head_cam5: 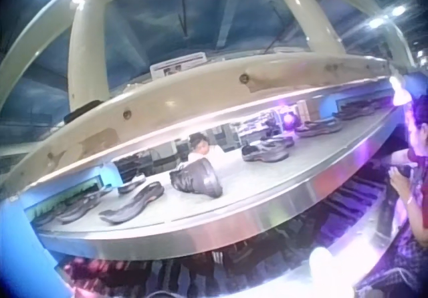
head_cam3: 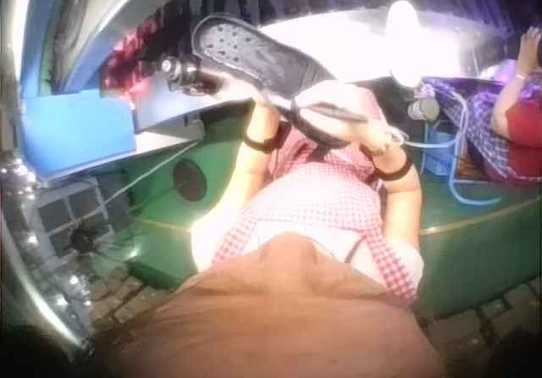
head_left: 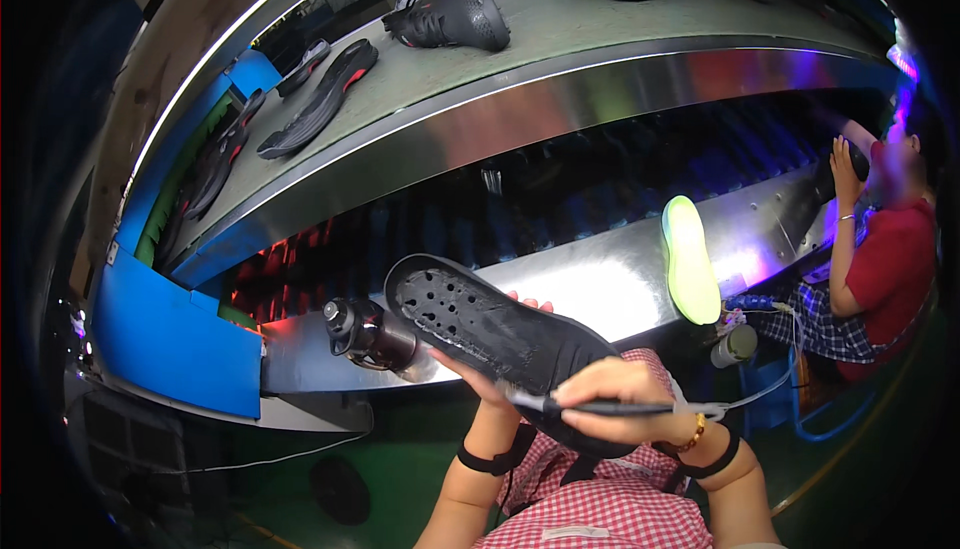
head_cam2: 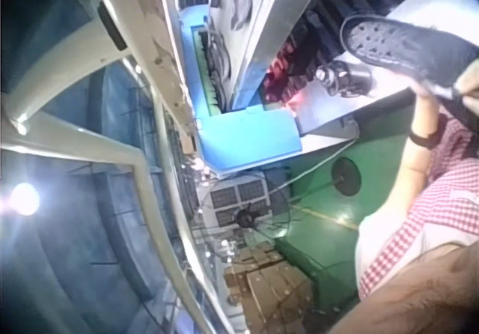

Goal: The recorder picks up shoe soles from a conveyor and applies adhesive using a brush.

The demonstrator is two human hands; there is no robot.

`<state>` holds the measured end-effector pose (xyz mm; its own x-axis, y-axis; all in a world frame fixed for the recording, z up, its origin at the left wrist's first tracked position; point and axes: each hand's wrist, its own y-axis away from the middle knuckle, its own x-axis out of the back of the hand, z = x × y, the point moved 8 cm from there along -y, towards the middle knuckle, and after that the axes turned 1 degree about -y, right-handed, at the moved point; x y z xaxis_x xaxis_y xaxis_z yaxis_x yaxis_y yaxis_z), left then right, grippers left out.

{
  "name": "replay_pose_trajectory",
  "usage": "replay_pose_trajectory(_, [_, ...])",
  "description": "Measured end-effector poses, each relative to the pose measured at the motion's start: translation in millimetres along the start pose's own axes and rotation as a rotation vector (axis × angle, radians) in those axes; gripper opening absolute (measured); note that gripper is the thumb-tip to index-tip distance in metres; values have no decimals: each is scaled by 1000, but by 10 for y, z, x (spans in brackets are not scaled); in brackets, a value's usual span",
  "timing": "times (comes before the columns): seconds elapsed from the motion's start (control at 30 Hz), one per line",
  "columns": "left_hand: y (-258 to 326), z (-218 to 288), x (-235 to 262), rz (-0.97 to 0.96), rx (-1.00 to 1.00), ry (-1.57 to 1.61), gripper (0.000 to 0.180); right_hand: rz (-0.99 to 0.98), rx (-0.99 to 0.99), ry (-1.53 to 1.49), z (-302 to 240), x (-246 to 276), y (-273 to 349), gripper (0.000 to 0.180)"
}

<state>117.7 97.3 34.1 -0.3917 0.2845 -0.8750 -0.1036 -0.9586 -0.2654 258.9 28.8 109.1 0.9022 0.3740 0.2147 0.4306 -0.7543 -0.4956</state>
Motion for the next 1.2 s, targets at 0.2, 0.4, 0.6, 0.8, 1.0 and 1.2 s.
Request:
replay_pose_trajectory(0.2, [-54, 139, -141, -46, -95, -18, 113, 156, 14, 93, -29, 241, 86, 18])
replay_pose_trajectory(0.4, [-97, 195, -427, -264, -113, 152, 115, -67, 46, -128, -71, 145, 128, 18])
replay_pose_trajectory(0.6, [-98, 215, -465, -282, -90, -26, 115, -36, -24, 80, -10, 265, 161, 17])
replay_pose_trajectory(0.8, [-114, 207, -614, -416, -108, -64, 102, 85, -14, -139, -21, 473, 211, 20])
replay_pose_trajectory(1.0, [-119, 281, -729, -418, -145, -83, 104, -176, -12, -152, 2, 323, 252, 19])
replay_pose_trajectory(1.2, [-143, 312, -791, -441, -173, -135, 93, 21, -137, -113, 107, 516, 300, 21])
